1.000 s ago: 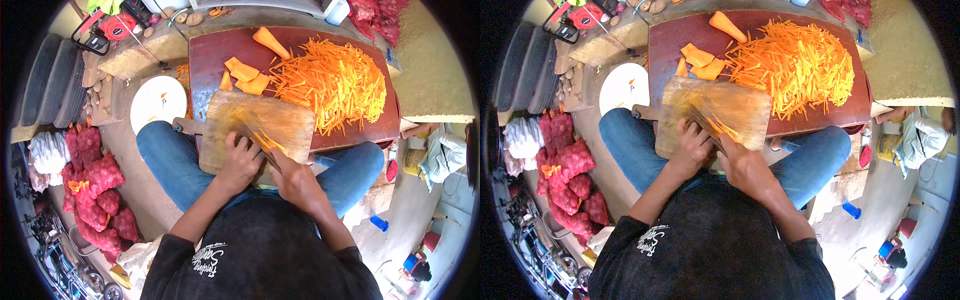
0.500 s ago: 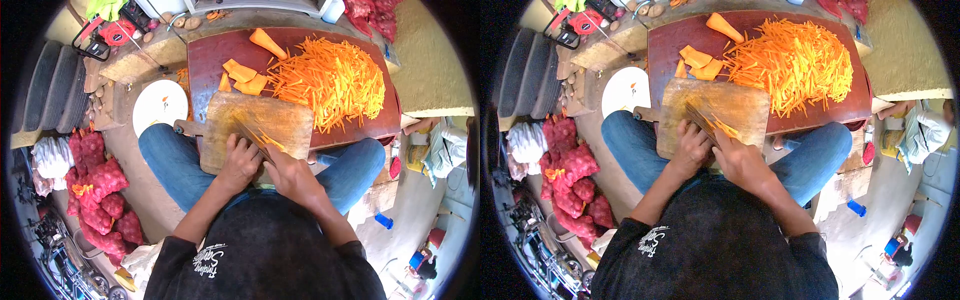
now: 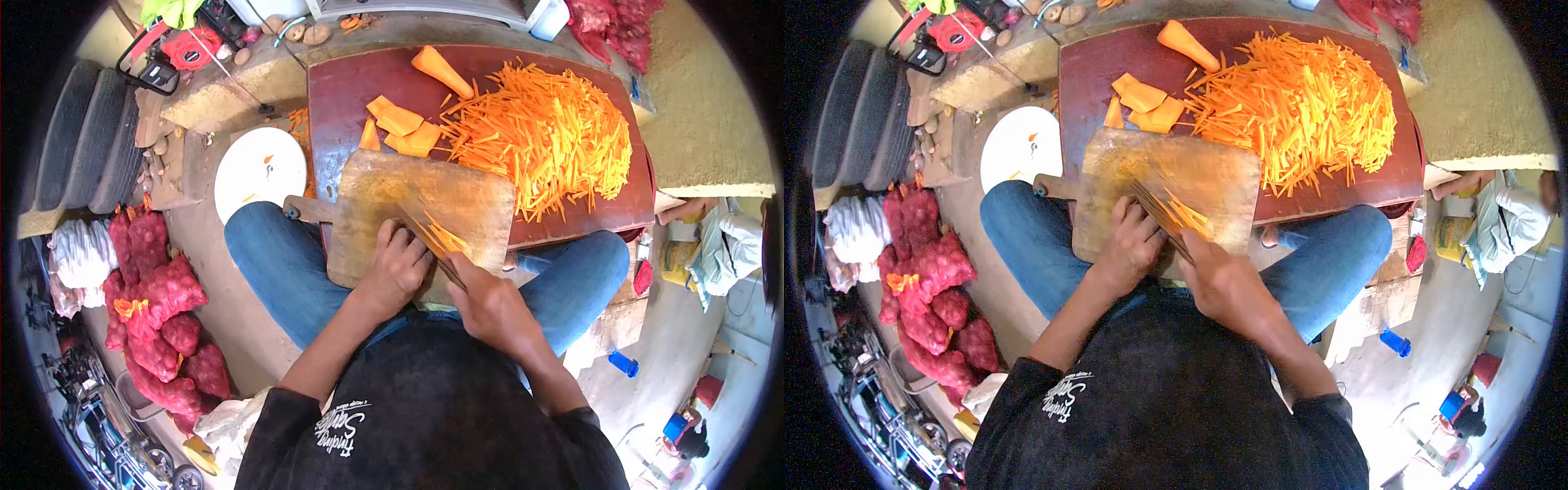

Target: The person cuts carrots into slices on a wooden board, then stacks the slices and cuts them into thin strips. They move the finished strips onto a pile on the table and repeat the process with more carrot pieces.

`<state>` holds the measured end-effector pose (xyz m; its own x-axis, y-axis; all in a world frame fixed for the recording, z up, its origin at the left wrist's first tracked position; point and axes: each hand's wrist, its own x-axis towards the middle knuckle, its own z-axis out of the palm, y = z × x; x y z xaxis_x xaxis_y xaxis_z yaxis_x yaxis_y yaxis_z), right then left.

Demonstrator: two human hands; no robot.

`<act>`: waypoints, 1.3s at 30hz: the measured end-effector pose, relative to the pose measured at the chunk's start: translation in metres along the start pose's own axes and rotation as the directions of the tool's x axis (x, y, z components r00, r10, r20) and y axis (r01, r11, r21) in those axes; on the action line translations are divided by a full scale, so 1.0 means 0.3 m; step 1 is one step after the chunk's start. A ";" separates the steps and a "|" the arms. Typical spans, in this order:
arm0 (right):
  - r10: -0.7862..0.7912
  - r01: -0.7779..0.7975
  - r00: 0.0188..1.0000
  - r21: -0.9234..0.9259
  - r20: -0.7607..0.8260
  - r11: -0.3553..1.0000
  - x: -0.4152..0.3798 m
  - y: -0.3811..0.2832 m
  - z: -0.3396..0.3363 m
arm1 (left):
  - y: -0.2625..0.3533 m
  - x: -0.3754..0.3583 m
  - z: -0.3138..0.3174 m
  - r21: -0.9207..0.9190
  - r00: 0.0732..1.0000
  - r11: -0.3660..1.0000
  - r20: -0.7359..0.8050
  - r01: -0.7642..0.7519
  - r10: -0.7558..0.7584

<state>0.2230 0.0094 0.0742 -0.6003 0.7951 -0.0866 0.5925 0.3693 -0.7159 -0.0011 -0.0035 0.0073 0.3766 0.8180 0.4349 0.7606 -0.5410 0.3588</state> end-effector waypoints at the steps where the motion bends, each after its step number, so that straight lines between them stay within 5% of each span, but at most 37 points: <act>1: 0.063 -0.063 0.997 0.014 0.034 0.998 -0.036 -0.024 -0.025 | 0.002 -0.008 -0.001 -0.011 1.000 1.000 0.024 0.013 -0.013; 5: 0.163 -0.165 0.983 0.024 0.086 0.986 -0.057 -0.054 -0.054 | 0.005 -0.009 0.002 0.001 0.999 1.000 0.031 0.020 -0.020; 11: 0.014 -0.013 1.000 -0.005 0.017 1.000 0.079 -0.013 0.027 | -0.005 -0.012 -0.006 -0.022 1.000 1.000 0.019 0.009 -0.008; 17: 0.150 -0.155 0.984 0.049 0.100 0.987 -0.026 -0.065 -0.058 | 0.004 -0.022 0.004 0.029 0.997 0.999 0.075 0.022 -0.024; 23: 0.050 -0.050 0.999 -0.002 0.006 0.999 0.042 -0.009 0.038 | 0.001 -0.004 -0.006 0.001 1.000 1.000 0.002 0.012 -0.012; 39: 0.074 -0.074 0.997 -0.001 0.013 0.997 0.009 -0.046 0.004 | 0.011 -0.021 0.006 0.070 1.000 0.997 -0.017 0.024 -0.023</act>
<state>0.2126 0.0059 0.0831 -0.5615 0.8140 -0.1487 0.6360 0.3096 -0.7069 -0.0002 -0.0100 0.0043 0.3498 0.8268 0.4404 0.8048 -0.5058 0.3105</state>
